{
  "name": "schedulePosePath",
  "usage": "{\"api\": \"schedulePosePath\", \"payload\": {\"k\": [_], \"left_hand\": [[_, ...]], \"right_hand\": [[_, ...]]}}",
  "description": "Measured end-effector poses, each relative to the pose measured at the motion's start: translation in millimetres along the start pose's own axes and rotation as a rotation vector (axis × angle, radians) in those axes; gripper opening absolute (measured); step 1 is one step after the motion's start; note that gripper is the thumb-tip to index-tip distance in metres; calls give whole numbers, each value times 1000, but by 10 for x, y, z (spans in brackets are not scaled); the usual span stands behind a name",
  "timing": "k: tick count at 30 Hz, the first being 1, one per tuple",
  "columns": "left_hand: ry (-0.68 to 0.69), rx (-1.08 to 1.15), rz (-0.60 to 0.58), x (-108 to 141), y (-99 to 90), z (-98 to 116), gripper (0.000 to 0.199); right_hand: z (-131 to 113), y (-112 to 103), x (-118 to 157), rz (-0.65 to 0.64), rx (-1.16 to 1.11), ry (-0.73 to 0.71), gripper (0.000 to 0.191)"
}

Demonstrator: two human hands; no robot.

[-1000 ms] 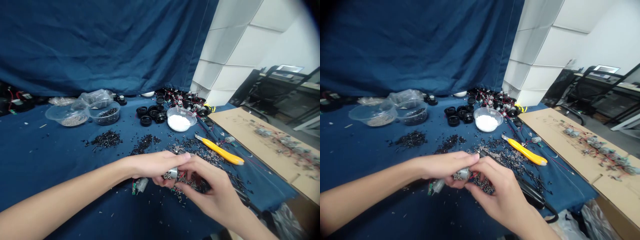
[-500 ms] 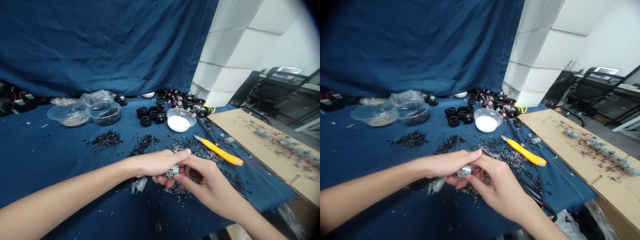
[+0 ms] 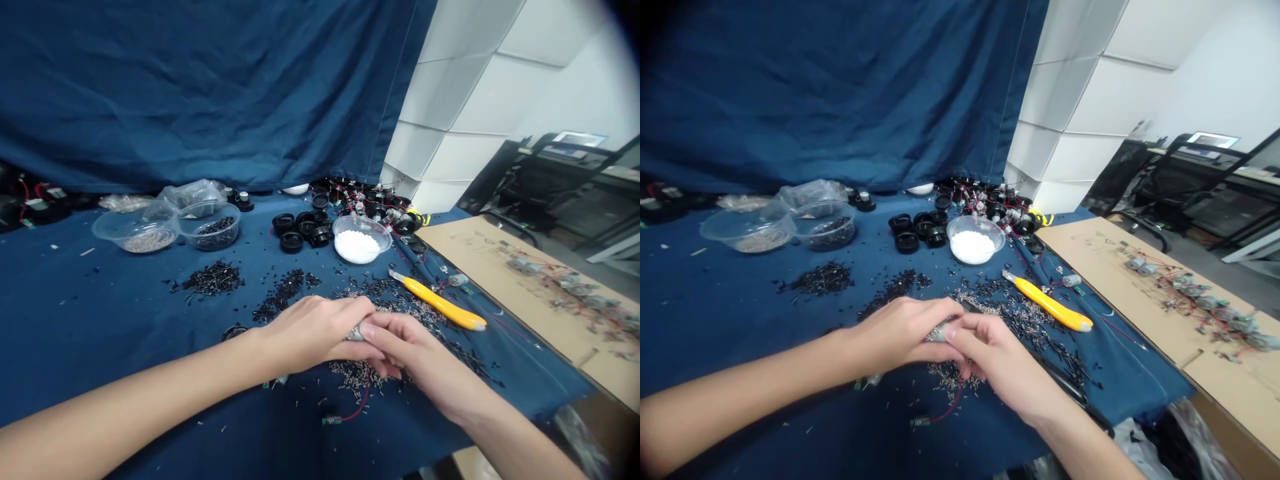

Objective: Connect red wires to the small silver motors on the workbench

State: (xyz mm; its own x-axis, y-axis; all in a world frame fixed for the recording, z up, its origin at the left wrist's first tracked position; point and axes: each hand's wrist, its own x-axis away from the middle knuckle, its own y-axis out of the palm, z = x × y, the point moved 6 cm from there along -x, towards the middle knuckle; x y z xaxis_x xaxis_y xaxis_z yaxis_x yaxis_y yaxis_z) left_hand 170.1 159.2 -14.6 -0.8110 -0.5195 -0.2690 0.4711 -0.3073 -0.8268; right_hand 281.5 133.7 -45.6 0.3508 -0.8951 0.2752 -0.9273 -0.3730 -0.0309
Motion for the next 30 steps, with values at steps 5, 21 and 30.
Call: {"api": "schedulePosePath", "payload": {"k": [5,21,30], "left_hand": [[60,-12,38,-4,-39,27,49],[-575,559,44,-18,-15,-200,39],[-773,944,-291,-3,168,-439,34]], "right_hand": [[47,88,19,-69,-263,8,41],[141,156,-111,137,-344,44,39],[226,133,-56,160,-365,64,36]]}}
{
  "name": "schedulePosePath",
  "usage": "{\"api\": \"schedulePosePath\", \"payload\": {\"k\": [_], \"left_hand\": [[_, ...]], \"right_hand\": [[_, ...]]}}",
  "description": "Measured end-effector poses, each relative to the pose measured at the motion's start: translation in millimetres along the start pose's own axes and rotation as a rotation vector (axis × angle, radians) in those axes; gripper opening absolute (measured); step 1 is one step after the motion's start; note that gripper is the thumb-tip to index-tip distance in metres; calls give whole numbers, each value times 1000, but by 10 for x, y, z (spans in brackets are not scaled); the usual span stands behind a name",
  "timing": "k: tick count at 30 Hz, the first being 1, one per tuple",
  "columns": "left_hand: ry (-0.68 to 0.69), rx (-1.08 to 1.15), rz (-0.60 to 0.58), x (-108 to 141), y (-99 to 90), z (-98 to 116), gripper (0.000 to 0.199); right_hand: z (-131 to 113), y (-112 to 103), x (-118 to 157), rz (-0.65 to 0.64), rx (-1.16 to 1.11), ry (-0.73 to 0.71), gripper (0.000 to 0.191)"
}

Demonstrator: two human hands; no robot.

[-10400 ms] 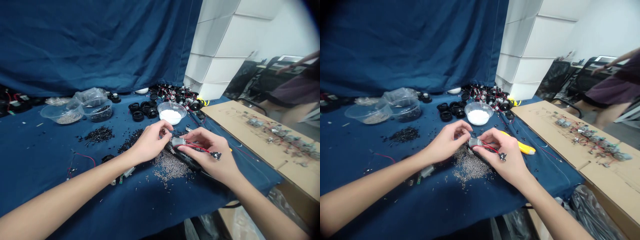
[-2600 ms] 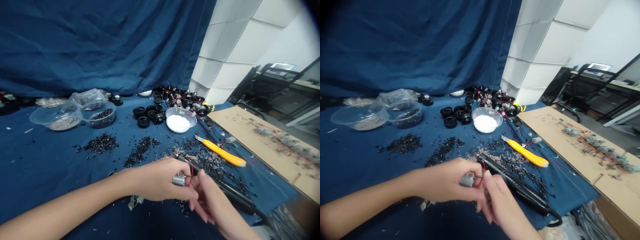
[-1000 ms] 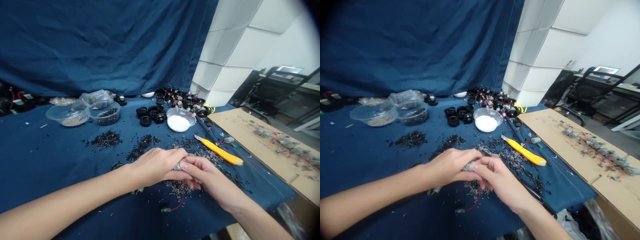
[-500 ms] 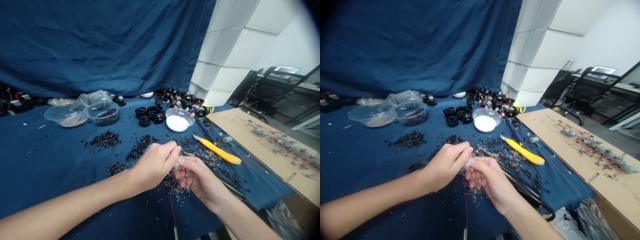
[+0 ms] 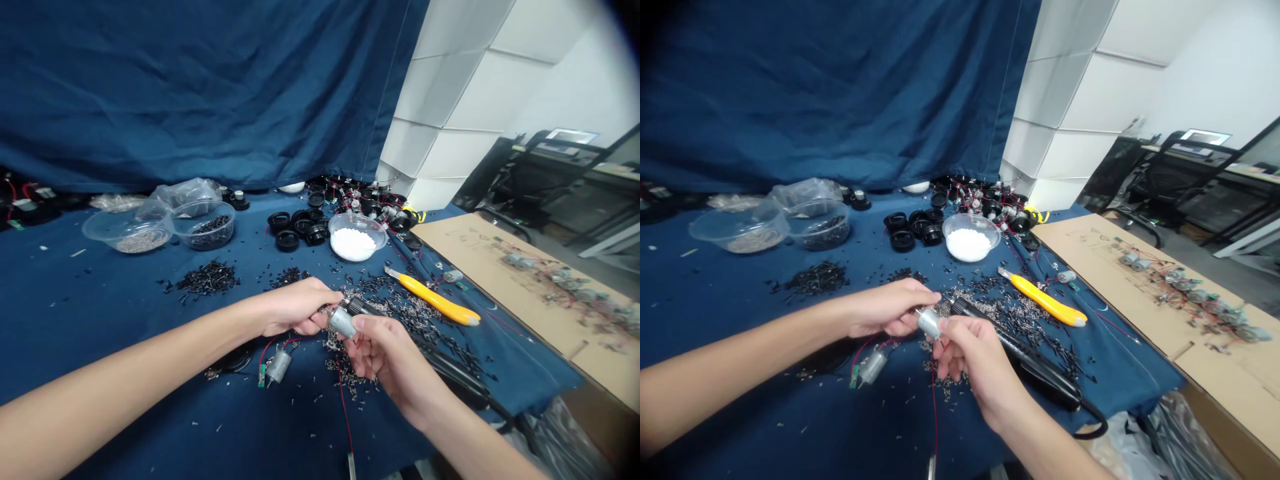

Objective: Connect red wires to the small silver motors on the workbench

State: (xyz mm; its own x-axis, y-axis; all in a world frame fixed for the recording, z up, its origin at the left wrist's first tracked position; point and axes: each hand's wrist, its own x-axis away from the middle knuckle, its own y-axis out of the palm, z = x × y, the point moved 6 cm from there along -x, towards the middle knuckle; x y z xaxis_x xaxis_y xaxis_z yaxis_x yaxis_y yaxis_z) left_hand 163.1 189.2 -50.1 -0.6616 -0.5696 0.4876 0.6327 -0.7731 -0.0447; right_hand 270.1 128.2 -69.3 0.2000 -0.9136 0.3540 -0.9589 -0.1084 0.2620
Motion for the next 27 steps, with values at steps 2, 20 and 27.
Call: {"api": "schedulePosePath", "payload": {"k": [2,20,27], "left_hand": [[4,-10,5,-24,-50,-5,32],[327,-588,323,274,-120,305,43],[290,-478,161,338,117,116,39]], "right_hand": [[23,-21,2,12,15,13,37],[-44,-104,40,125,272,-156,31],[-170,2,156,133,422,-376,12]]}}
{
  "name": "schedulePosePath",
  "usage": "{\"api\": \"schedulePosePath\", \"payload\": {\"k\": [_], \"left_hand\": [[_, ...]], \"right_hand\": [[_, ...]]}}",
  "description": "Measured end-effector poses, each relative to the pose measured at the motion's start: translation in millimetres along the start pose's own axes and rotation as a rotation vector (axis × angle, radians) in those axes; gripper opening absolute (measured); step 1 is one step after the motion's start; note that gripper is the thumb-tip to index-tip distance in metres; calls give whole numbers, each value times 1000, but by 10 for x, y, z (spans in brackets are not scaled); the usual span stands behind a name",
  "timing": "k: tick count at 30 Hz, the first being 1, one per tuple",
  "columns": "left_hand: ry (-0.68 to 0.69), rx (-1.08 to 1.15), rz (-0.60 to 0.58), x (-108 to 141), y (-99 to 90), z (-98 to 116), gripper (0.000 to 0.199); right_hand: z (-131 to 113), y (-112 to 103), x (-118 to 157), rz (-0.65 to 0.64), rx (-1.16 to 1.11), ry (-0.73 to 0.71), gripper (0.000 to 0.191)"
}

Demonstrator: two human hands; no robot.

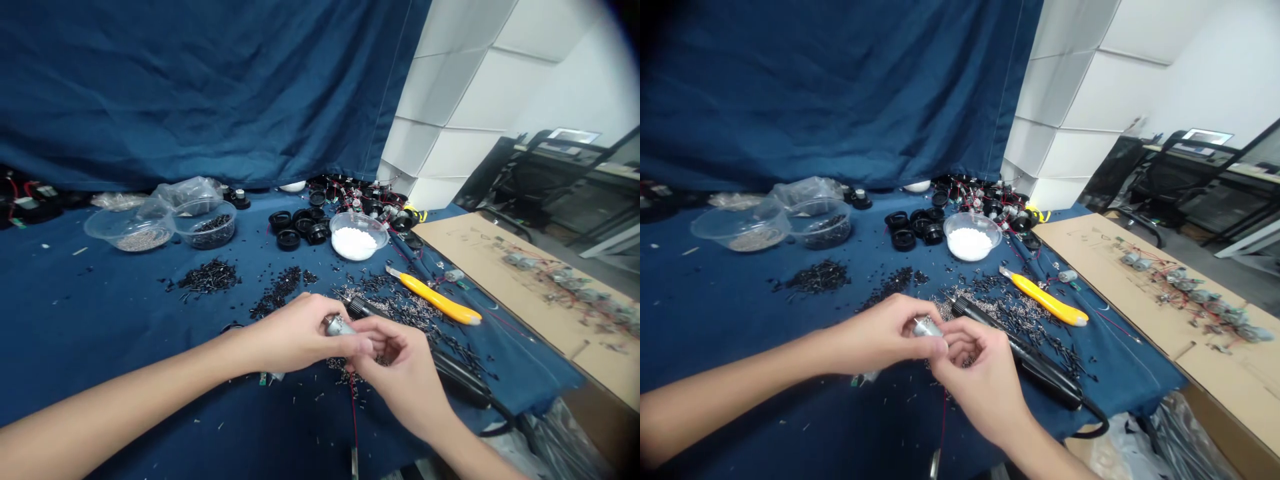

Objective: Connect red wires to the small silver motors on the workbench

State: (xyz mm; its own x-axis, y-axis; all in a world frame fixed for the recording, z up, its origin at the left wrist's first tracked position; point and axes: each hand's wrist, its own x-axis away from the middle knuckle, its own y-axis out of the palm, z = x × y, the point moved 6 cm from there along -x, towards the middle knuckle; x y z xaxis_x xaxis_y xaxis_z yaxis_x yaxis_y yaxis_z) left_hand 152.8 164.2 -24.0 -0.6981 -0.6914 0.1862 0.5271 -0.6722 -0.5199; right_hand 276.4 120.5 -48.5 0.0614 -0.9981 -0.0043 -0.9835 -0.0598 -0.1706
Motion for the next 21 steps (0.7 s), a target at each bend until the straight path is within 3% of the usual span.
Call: {"api": "schedulePosePath", "payload": {"k": [8,14,16,21], "left_hand": [[9,77,136,84,82,-4,42],[-136,166,-96,-33,83,-121,50],[-155,158,-120,-96,21,-178,48],[-82,-23,59,-223,-267,-218,35]], "right_hand": [[-236,46,118,88,293,-385,13],[-268,111,196,106,460,-575,18],[-280,111,222,113,510,-637,19],[-241,72,216,110,544,-679,23]]}}
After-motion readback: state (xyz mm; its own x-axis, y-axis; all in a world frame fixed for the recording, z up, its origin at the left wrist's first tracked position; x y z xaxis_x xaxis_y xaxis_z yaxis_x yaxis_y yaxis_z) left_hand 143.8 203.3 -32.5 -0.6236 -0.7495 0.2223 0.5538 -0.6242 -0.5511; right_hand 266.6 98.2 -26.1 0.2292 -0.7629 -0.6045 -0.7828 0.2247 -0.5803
